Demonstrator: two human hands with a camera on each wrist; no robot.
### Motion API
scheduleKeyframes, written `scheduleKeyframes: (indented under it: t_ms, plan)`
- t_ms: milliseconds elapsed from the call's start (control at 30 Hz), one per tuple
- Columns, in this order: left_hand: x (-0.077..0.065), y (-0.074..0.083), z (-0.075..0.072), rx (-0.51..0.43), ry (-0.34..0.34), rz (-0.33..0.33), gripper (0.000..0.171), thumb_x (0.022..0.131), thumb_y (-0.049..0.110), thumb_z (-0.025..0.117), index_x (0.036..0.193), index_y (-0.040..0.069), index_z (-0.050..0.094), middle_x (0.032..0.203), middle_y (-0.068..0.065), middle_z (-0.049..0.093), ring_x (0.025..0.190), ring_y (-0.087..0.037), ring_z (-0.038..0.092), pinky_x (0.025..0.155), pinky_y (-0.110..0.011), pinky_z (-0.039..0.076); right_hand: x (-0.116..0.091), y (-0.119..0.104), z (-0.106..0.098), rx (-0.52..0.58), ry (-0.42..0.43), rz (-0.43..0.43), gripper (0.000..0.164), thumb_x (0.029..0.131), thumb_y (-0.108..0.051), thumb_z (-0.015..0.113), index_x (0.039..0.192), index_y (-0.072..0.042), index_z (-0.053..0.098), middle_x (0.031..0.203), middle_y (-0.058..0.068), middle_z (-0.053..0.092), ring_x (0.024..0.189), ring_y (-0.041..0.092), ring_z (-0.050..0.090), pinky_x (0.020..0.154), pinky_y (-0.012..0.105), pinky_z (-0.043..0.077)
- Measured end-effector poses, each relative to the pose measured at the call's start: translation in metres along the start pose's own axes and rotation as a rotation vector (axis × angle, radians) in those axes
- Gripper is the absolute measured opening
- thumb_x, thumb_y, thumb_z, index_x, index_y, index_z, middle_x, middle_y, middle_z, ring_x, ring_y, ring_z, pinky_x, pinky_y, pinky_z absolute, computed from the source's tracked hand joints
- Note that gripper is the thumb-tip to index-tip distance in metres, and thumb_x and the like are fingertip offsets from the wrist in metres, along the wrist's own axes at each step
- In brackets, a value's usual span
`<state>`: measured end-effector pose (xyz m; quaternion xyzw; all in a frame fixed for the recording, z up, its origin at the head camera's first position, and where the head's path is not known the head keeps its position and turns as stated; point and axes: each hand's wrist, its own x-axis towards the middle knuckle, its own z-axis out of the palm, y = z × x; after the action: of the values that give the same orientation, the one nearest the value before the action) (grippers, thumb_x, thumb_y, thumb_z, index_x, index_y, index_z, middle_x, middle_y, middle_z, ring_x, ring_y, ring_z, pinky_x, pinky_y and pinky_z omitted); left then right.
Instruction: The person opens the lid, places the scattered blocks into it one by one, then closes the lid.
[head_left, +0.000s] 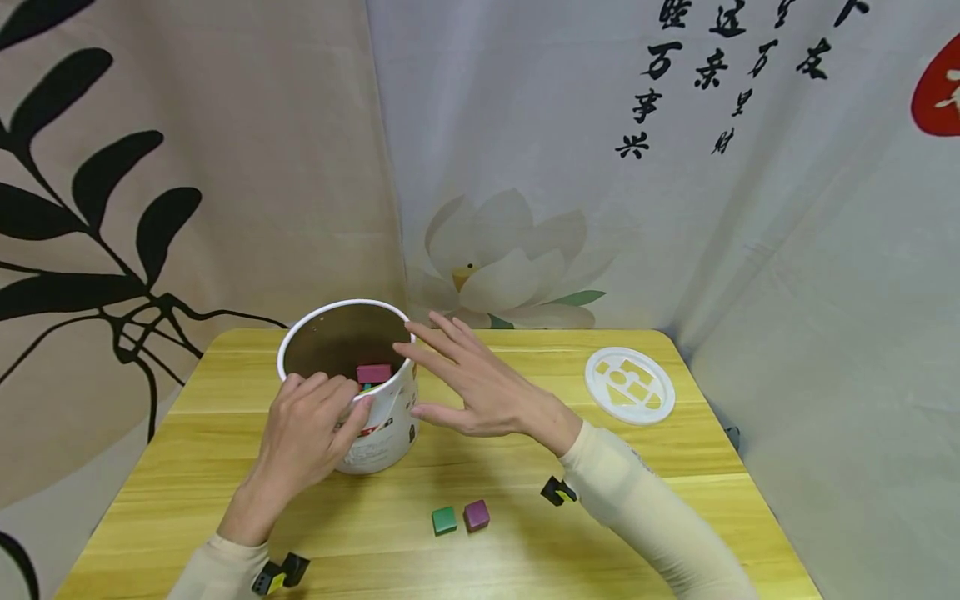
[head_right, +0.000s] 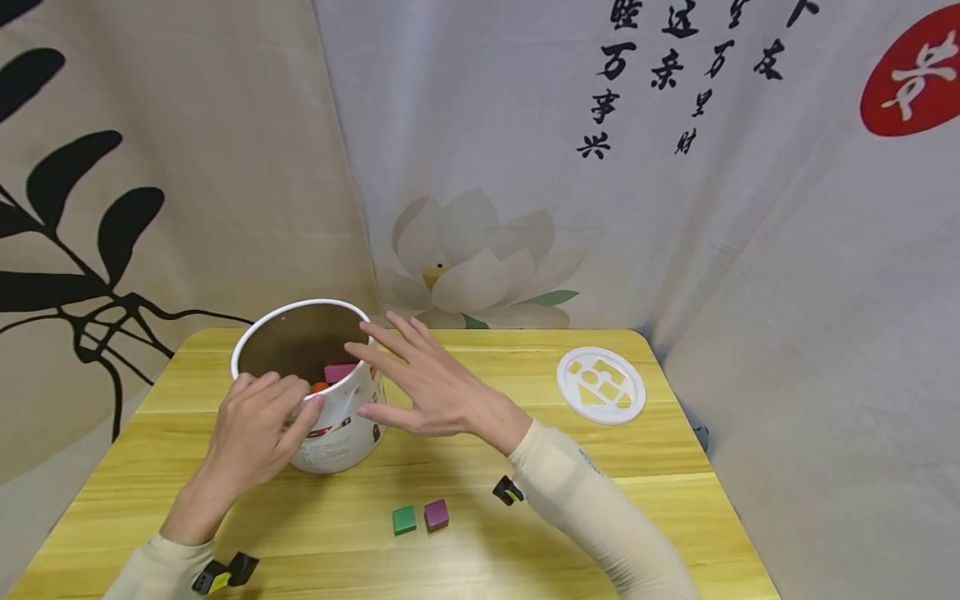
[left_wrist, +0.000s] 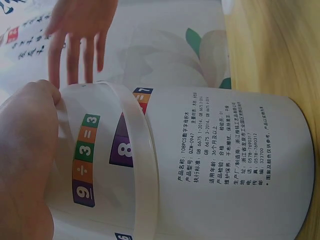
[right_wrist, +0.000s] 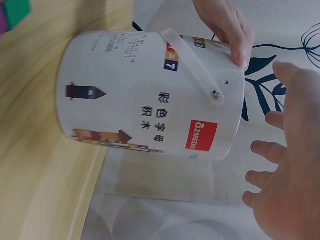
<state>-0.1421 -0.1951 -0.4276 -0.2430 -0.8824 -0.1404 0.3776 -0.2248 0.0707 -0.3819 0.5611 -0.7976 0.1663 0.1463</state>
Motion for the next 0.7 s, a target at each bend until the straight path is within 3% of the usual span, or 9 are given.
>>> scheduleKeyframes:
  t_ms: [267, 700]
  plan:
    - [0.002, 0.001, 0.0, -0.018, 0.041, -0.002, 0.035, 0.097, 0.035, 0.051, 0.07, 0.014, 0.046, 0.064, 0.002, 0.056, 0.059, -0.019, 0.044, 0.06, -0.038, 0.028, -0.04, -0.004, 0.005, 0.009, 0.004, -0.027, 0.083, 0.093, -0.054, 0.063, 0.16, -0.013, 0.038, 0.167, 0.009, 0.022, 0.152, 0.035, 0.009, 0.118, 0.063, 0.018]
    - [0.001, 0.001, 0.0, -0.024, 0.04, -0.004, 0.034, 0.097, 0.034, 0.051, 0.07, 0.014, 0.046, 0.063, 0.002, 0.054, 0.059, -0.018, 0.043, 0.06, -0.038, 0.027, -0.103, -0.021, 0.05, 0.023, -0.196, 0.069, 0.088, 0.094, -0.069, 0.053, 0.164, -0.021, 0.031, 0.169, 0.004, 0.015, 0.153, 0.031, 0.006, 0.118, 0.059, 0.021]
